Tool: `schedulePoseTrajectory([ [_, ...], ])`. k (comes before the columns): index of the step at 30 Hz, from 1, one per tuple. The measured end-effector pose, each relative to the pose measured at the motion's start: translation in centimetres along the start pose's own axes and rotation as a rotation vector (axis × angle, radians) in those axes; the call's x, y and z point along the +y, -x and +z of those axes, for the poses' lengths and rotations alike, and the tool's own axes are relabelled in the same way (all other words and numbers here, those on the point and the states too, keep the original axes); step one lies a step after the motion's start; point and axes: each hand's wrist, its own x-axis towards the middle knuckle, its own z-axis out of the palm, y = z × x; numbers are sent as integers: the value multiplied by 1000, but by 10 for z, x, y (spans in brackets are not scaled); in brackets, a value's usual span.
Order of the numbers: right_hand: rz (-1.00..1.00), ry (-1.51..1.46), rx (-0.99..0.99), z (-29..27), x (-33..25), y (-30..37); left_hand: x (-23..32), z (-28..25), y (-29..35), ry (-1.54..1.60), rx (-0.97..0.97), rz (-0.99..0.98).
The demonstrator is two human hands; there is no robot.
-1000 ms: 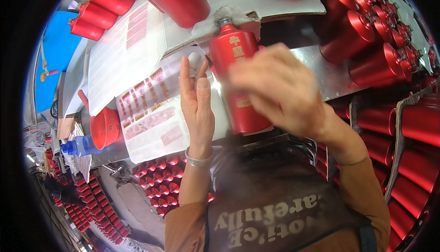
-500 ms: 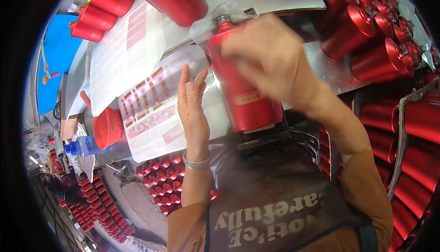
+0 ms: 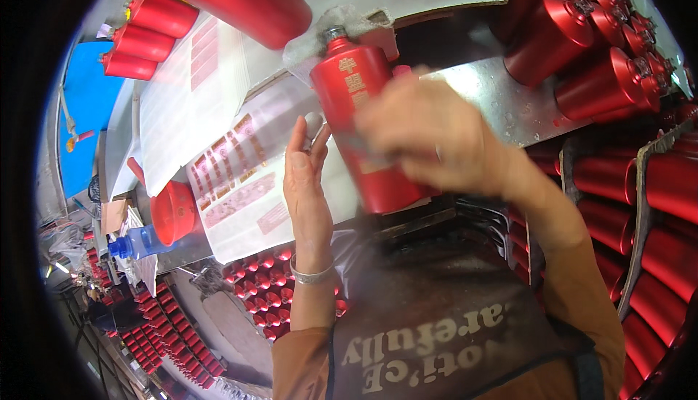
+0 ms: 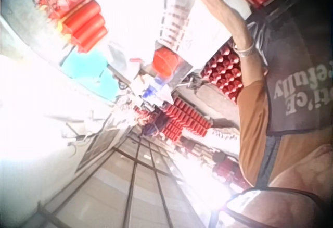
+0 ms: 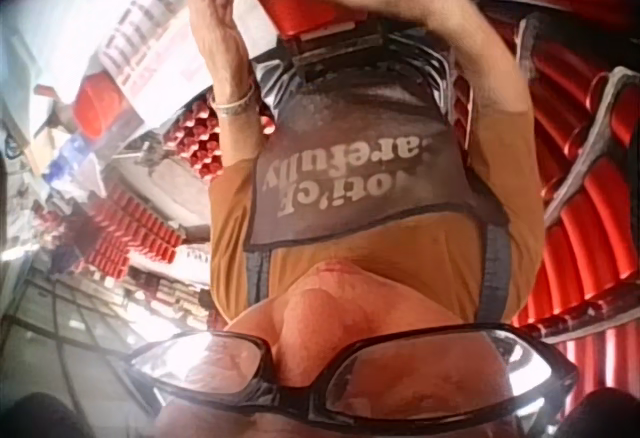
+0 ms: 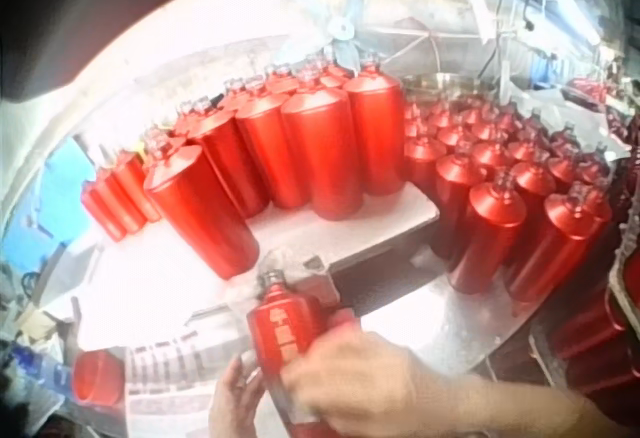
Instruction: The person applies adhesive labels to red cylindrical containers, smoothing each label with a black tool and their fingers. They handle the containers one at a time, rotate them to align the label, and place finished units back into a tray.
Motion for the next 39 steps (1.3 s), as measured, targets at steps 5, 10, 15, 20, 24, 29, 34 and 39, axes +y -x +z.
schedulePoseTrajectory([
  [5, 380, -377, 165, -1, -66, 48, 2, 30, 10, -107, 32, 43],
  [10, 892, -496, 394, 13, -50, 28, 11, 50, 19, -204, -48, 4],
  [15, 1148, -769, 361, 15, -43, 51, 4, 45, 12, -81, -106, 122],
  [20, 1024, -729, 446, 18, -45, 51, 6, 42, 12, -30, -112, 30],
  [24, 1052, -655, 367, 12, -29, 39, 11, 47, 14, -121, -93, 79],
  [29, 499, -370, 302, -7, -19, 24, 12, 42, 9, 6, -94, 0],
  [34, 344, -43, 268, -20, 20, -52, 6, 30, 8, -22, -101, 32],
  [39, -38, 299, 390, -22, 20, -71, -9, -2, 28, -33, 20, 18],
])
